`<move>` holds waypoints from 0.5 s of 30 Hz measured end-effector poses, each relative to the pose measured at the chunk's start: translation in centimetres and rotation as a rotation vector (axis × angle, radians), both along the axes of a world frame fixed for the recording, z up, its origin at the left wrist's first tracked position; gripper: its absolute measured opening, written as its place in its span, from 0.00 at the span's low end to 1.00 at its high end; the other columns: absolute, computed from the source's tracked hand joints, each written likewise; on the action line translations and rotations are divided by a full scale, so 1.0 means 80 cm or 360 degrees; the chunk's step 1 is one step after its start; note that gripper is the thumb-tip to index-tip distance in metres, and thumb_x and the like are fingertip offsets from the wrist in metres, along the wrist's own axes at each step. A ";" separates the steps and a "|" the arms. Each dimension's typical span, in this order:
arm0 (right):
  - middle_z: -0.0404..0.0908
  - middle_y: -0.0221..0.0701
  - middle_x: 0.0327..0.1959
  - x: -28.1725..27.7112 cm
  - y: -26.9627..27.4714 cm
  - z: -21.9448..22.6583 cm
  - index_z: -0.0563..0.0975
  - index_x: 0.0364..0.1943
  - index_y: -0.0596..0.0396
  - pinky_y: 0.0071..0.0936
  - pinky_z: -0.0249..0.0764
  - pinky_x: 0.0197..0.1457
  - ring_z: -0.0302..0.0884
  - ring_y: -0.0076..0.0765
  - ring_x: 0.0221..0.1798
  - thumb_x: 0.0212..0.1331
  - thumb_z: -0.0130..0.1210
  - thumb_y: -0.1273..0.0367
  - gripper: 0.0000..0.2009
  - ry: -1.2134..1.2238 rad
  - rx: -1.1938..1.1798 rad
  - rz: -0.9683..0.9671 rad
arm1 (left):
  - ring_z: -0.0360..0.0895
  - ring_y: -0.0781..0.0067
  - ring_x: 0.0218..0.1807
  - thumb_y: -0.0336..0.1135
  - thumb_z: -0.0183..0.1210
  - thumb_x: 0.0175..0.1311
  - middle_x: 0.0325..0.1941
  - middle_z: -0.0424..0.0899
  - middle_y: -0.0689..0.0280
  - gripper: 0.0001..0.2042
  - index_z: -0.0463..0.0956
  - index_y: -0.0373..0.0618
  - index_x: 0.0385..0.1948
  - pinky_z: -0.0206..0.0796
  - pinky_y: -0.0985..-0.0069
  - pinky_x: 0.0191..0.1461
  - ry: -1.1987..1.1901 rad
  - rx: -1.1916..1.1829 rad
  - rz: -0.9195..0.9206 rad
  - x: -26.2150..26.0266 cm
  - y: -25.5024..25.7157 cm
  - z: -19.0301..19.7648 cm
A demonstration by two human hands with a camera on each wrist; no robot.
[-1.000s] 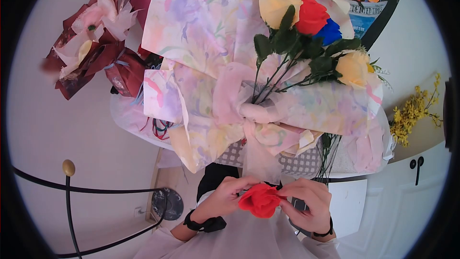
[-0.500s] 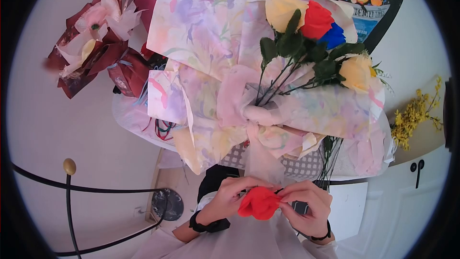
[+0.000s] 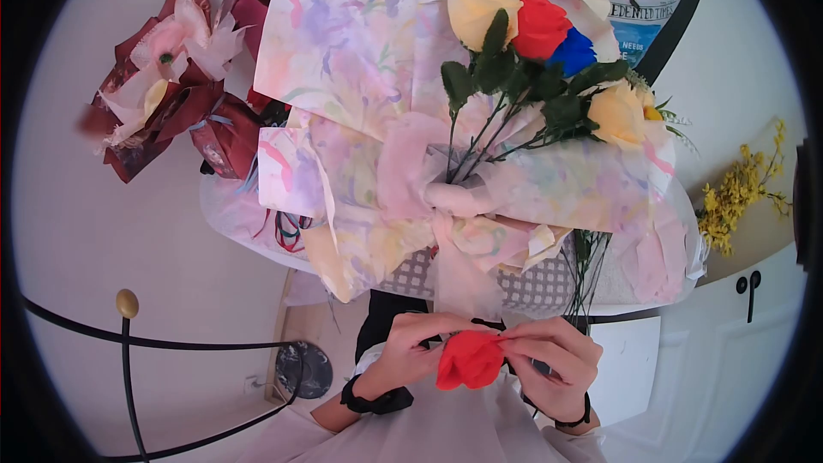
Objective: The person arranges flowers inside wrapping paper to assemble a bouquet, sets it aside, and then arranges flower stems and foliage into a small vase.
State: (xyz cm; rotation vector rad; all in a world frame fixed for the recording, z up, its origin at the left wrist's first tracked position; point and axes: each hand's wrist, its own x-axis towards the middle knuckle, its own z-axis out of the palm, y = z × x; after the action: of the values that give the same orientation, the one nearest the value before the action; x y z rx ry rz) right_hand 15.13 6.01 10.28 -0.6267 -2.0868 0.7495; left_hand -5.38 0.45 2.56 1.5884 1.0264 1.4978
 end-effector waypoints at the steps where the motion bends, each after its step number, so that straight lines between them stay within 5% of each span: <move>1: 0.85 0.40 0.39 0.002 0.000 0.001 0.86 0.37 0.63 0.22 0.81 0.36 0.86 0.32 0.32 0.46 0.67 0.85 0.12 0.0002 -0.0002 -0.0007 | 0.88 0.64 0.43 0.20 0.65 0.56 0.46 0.89 0.58 0.17 0.84 0.38 0.50 0.78 0.75 0.48 0.0020 -0.0042 -0.0005 0.001 -0.001 -0.001; 7: 0.85 0.40 0.41 0.007 0.008 0.005 0.86 0.37 0.63 0.24 0.81 0.37 0.86 0.35 0.34 0.45 0.65 0.84 0.12 -0.0014 0.0187 -0.0059 | 0.87 0.60 0.44 0.16 0.60 0.56 0.46 0.88 0.54 0.16 0.83 0.35 0.48 0.78 0.73 0.49 0.0124 -0.0213 -0.0052 0.000 -0.012 0.023; 15: 0.83 0.41 0.42 0.005 0.005 0.003 0.83 0.38 0.63 0.26 0.81 0.35 0.85 0.39 0.35 0.46 0.65 0.81 0.12 -0.0157 -0.0019 0.0209 | 0.87 0.58 0.41 0.13 0.58 0.54 0.43 0.88 0.52 0.17 0.84 0.33 0.46 0.78 0.73 0.44 0.0067 -0.0083 -0.0040 -0.006 -0.009 0.010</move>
State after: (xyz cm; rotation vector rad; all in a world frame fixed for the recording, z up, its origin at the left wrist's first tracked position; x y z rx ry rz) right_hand 15.57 6.43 10.52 -0.5468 -2.2326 0.8196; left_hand -5.90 -0.29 3.36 1.5965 1.0564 1.4151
